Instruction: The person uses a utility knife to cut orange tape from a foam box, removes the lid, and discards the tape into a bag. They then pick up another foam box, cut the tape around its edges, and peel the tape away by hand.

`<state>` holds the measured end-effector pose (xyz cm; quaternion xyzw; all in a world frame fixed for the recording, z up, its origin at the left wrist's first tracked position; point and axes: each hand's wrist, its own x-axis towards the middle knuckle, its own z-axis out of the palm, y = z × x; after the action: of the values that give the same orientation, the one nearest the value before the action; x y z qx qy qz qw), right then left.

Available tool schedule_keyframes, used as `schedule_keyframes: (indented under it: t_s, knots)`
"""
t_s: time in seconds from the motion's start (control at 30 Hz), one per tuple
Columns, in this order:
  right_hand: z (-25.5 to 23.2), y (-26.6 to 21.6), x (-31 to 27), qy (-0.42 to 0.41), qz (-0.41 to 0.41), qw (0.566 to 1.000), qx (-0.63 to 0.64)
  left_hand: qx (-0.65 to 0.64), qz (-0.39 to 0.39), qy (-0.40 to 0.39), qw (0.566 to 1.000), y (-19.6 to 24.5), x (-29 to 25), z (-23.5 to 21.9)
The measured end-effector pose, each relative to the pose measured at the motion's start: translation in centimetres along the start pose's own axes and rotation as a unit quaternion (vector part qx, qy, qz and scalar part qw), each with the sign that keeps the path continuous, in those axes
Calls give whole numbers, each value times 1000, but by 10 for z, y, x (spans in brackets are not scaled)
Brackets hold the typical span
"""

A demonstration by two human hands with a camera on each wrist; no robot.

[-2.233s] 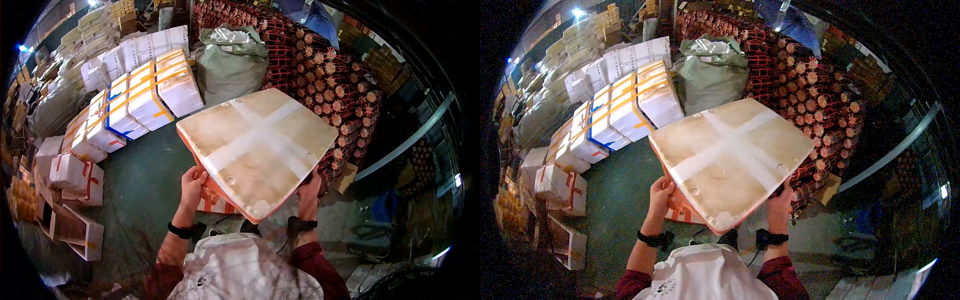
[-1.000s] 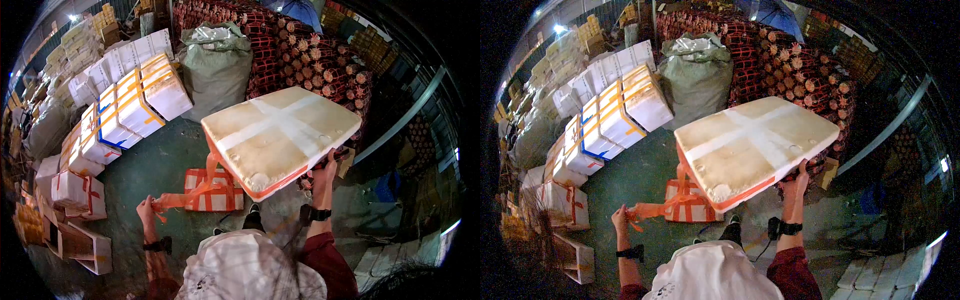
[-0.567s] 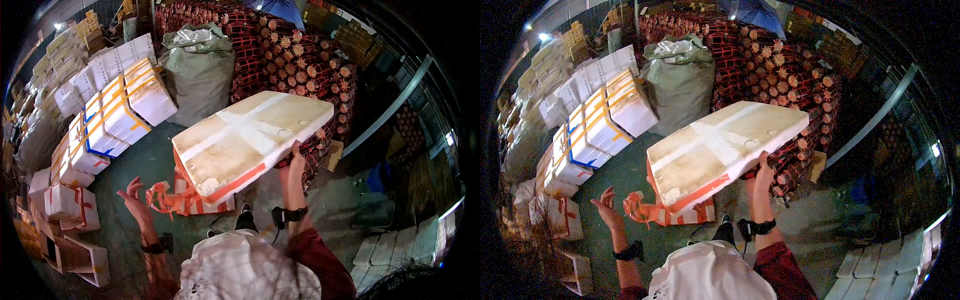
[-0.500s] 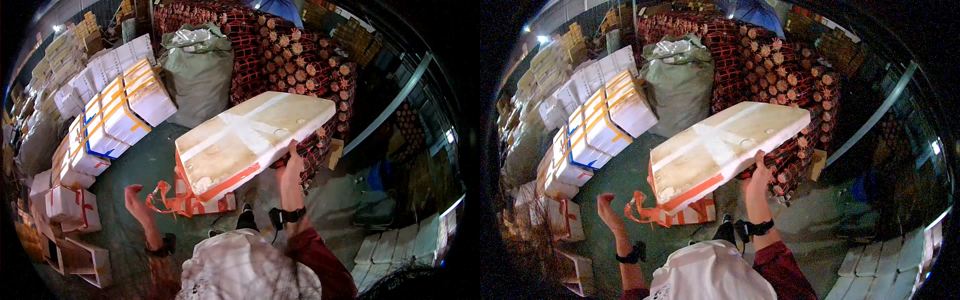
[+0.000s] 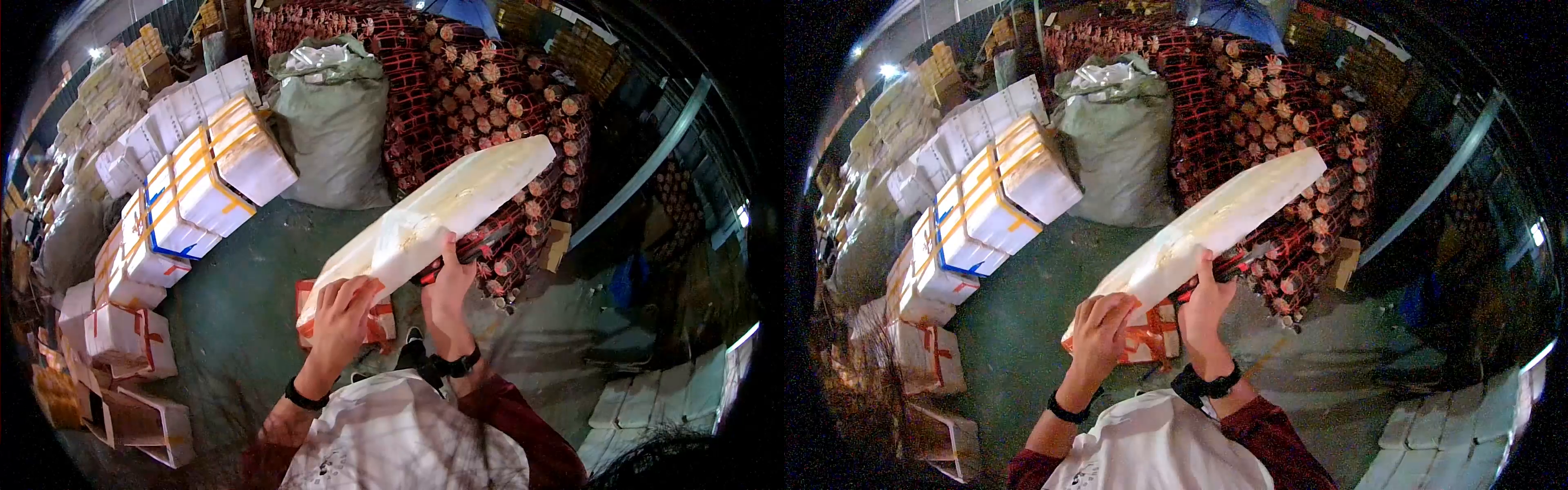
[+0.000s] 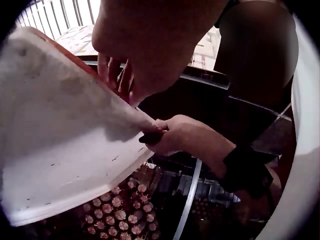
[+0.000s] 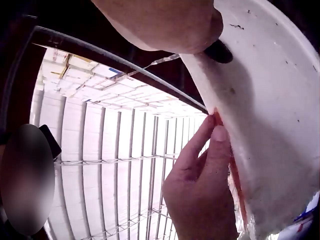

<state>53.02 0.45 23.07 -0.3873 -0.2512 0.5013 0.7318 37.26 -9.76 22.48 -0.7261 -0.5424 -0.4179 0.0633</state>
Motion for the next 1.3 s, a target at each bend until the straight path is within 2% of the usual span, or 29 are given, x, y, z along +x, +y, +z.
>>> schedule_keyframes:
  t_s: [0.17,0.37,0.67,0.77,0.87,0.97,1.07,1.1,1.2,1.23,1.3]
  knots:
    - [7,0,-6,25,-7,998,58,3,-11,45,999,-11,-14,5]
    - [2,8,-4,40,13,998,49,-16,-103,42,994,-18,-19,7]
    - [-1,16,-5,40,19,998,51,-64,-166,44,983,-24,-30,17]
    - [-2,19,-3,33,9,998,47,-49,-142,34,988,-26,-31,16]
    - [-1,18,-4,37,6,998,43,11,-137,68,988,-18,-18,7]
    - [0,15,-3,39,13,999,32,70,-64,-52,994,-29,-18,-4]
    - [-10,26,7,-2,17,1000,17,28,-166,-129,977,-40,-38,11]
    - [-12,27,8,-22,18,1000,12,29,-169,-125,977,-40,-40,10]
    - [-33,10,-3,16,51,997,-62,33,-175,-120,977,-41,-43,9]
    - [-47,6,-3,-16,96,992,-79,34,-178,-117,976,-41,-46,10]
    - [-63,-12,-28,-148,172,962,-154,39,-183,-113,976,-42,-48,11]
